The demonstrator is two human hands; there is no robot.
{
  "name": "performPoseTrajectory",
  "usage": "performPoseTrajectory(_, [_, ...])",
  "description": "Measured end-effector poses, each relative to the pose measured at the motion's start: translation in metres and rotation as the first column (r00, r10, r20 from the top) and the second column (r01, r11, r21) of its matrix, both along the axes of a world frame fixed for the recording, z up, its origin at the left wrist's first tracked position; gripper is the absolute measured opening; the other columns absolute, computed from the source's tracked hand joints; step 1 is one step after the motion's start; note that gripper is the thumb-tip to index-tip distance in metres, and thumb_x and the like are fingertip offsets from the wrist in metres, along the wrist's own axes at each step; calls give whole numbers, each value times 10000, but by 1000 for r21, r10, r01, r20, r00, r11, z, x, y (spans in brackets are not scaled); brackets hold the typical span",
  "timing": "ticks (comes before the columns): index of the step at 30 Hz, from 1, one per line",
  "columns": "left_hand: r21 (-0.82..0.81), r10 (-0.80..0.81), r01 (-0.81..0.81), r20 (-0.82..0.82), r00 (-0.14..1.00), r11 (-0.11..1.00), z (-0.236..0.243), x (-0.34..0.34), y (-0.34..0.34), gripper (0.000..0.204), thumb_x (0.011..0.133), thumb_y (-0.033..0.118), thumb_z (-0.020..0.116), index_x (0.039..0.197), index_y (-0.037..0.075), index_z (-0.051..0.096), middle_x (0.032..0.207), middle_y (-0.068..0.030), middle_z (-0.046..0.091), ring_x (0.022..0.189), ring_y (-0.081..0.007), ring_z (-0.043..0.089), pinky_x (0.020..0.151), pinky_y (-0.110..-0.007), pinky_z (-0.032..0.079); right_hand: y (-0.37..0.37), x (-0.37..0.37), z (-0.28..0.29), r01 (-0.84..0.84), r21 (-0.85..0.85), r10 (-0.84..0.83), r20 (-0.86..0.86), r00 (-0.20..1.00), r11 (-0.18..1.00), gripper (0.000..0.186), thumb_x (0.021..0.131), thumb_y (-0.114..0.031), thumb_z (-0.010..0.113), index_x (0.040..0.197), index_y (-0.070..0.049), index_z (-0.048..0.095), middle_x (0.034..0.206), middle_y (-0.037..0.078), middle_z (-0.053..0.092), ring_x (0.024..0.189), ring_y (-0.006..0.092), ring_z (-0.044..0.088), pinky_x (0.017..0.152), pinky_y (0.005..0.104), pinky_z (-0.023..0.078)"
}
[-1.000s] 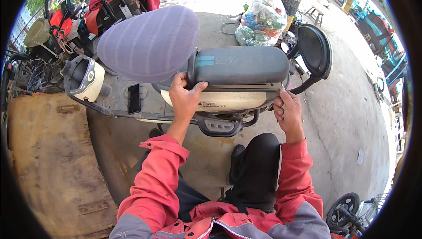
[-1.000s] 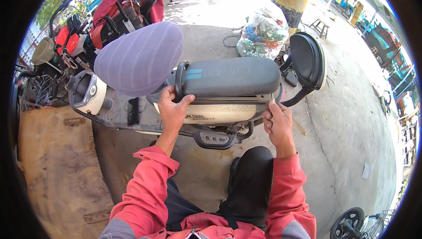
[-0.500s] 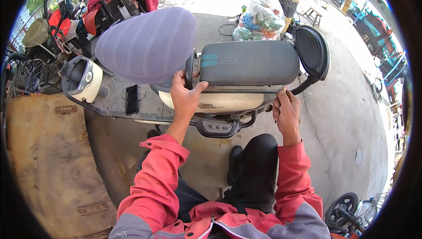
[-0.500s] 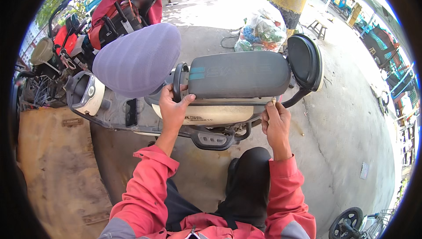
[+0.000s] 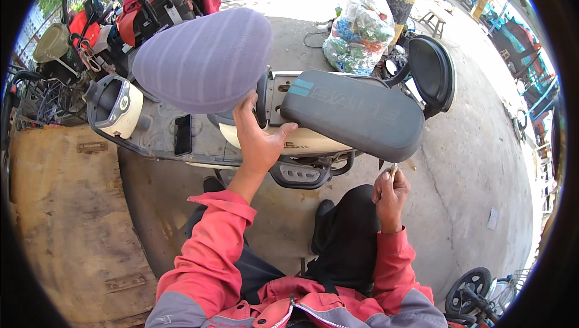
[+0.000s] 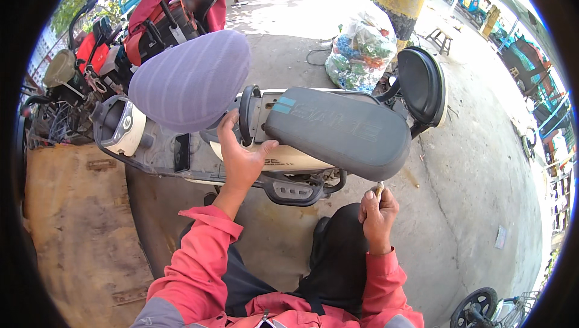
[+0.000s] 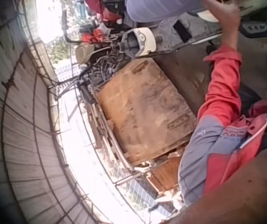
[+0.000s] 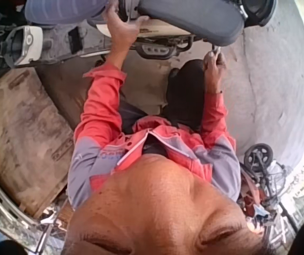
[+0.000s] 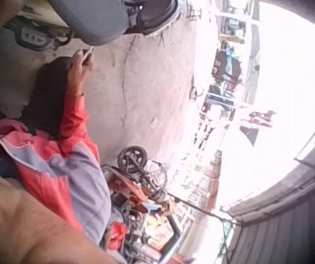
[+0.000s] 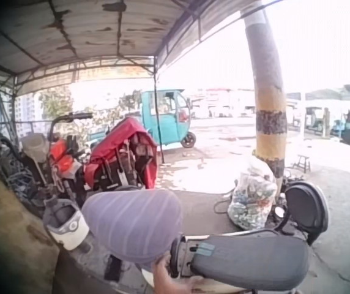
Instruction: The person removes a purple seat cover from a scooter, then uses a screwdriver to unscrew and lift the seat. They reach into the under-seat compartment and manipulate a small white electrical connector.
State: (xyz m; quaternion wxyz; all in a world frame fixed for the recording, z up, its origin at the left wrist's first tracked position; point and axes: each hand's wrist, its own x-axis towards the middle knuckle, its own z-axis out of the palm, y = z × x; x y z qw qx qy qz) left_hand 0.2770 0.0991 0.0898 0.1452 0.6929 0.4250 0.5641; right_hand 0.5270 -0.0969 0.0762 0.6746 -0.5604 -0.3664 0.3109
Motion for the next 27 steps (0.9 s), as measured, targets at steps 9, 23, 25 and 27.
performPoseTrajectory(9, [72,-304,310,-81,949,948,-1,12,-53,619,805,330,840,1193,-11,498,1093,-140,571,961,-276,572,875,-391,488,-51,-25,-1,-35,-39,34,-16,999,999,282,979,-214,690,813,-52,531,588,-22,493,459,57,447,424,222,338])
performPoseTrajectory(23, [-254,125,941,965,231,224,-12,10,-137,587,982,438,661,1357,7,526,1280,-68,653,1130,-203,655,1029,-381,500,-105,-57,-23,-176,-158,211,247,946,972,295,876,-92,803,764,-48,533,565,-9,402,498,82,384,461,270,358])
performPoseTrajectory(25, [-278,81,935,960,266,220,3,6,-139,575,958,346,705,1357,-20,512,1282,-91,651,1146,-214,654,1046,-379,493,-108,-60,-27,-216,-101,232,189,954,971,286,869,-83,802,767,-44,538,563,1,403,496,91,394,459,285,367])
performPoseTrajectory(27, [-323,55,921,946,319,218,12,2,-138,578,932,264,731,1359,-48,497,1284,-117,648,1154,-220,652,1049,-378,494,-113,-58,-31,-235,-116,255,221,941,965,285,864,-75,800,766,-40,535,561,7,406,497,94,400,459,294,372])
